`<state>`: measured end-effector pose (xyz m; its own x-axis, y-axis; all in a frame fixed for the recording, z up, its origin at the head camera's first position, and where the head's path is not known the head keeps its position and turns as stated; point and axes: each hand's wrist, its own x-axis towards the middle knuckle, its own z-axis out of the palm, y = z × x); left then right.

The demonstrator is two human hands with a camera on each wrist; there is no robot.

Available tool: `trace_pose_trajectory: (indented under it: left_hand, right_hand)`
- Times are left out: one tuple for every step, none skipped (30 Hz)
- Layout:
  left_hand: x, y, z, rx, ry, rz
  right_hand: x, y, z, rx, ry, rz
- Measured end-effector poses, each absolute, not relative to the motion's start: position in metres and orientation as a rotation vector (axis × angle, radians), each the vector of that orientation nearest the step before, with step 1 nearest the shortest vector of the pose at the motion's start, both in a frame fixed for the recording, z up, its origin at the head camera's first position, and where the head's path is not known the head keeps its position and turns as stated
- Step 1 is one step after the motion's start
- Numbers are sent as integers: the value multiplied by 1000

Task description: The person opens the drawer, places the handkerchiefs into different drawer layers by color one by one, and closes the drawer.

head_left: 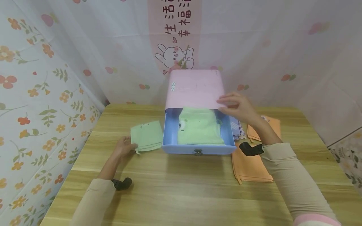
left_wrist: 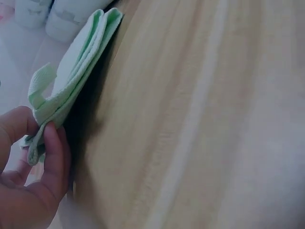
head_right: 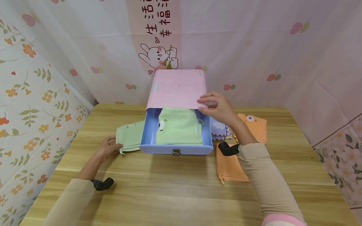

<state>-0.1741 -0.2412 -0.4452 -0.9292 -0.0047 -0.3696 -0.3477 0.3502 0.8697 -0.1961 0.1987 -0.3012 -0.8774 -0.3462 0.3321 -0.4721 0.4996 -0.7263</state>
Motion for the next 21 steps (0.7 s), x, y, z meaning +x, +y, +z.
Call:
trace_pose_trajectory:
  left_hand:
    - [-171, -241, -446, -305, 2300, 1624]
    - [-169, -242, -446, -299, 2280, 1646]
    - [-166, -242, -446, -291, 2268, 1661]
    - [-163, -243, -446, -286, 2257, 1674]
    - [-161, -243, -446, -279, 2258, 1679]
    - [-159, -243, -446, -275, 2256, 1683]
    - [-156, -243, -445, -268, 2252, 1688]
    - [-154, -243, -445, -263, 2248, 1693]
    - [-152, -243, -445, -250, 2250, 1691]
    - [-150, -243, -445, -238, 2253, 1689]
    - [-148, -243, -445, -230, 2259, 1681]
    - [-145, -243, -445, -229, 2271, 1660]
    - [-143, -244, -445, -225, 2278, 1649]
    - [-141, -244, -445, -221, 2276, 1647]
    - [-138, -245, -445, -218, 2276, 1646]
    - [-136, -245, -446, -218, 2272, 1651]
    - [-133, -245, -446, -220, 2268, 1654]
    - [-131, -245, -446, -217, 2262, 1662]
    - [-129, -245, -446, -216, 2253, 1675]
    - [-127, -245, -446, -215, 2246, 1689]
    - [-125, -245, -446, -214, 2243, 1696]
  right_hand:
    - [-196, 199, -301, 708, -2599, 1328]
    - [-196, 199, -301, 703, -2603, 1331]
    - [-196, 199, -300, 703, -2605, 1334]
    - [-196, 199, -300, 701, -2607, 1337]
    - [-196, 198, -300, 700, -2609, 1339]
    - [-196, 198, -299, 701, -2610, 1341]
    - [-196, 198, -299, 700, -2610, 1344]
    - [-196, 198, -299, 698, -2612, 1343]
    - [-196, 198, -299, 694, -2614, 1341]
    - [-195, 198, -299, 691, -2616, 1340]
    - [-195, 198, -299, 688, -2617, 1340]
    - [-194, 198, -298, 685, -2618, 1339]
    - [-194, 198, -298, 682, -2620, 1338]
    - [-193, 198, -298, 679, -2622, 1338]
    - [-192, 198, -297, 679, -2620, 1339]
    - [-192, 198, -297, 681, -2619, 1340]
    - [-192, 197, -297, 680, -2620, 1338]
    - [-192, 197, -297, 681, -2620, 1337]
    - [-192, 197, -297, 681, -2619, 1338]
    - [-192, 197, -297, 684, -2616, 1338]
    - [-192, 197, -297, 688, -2613, 1334]
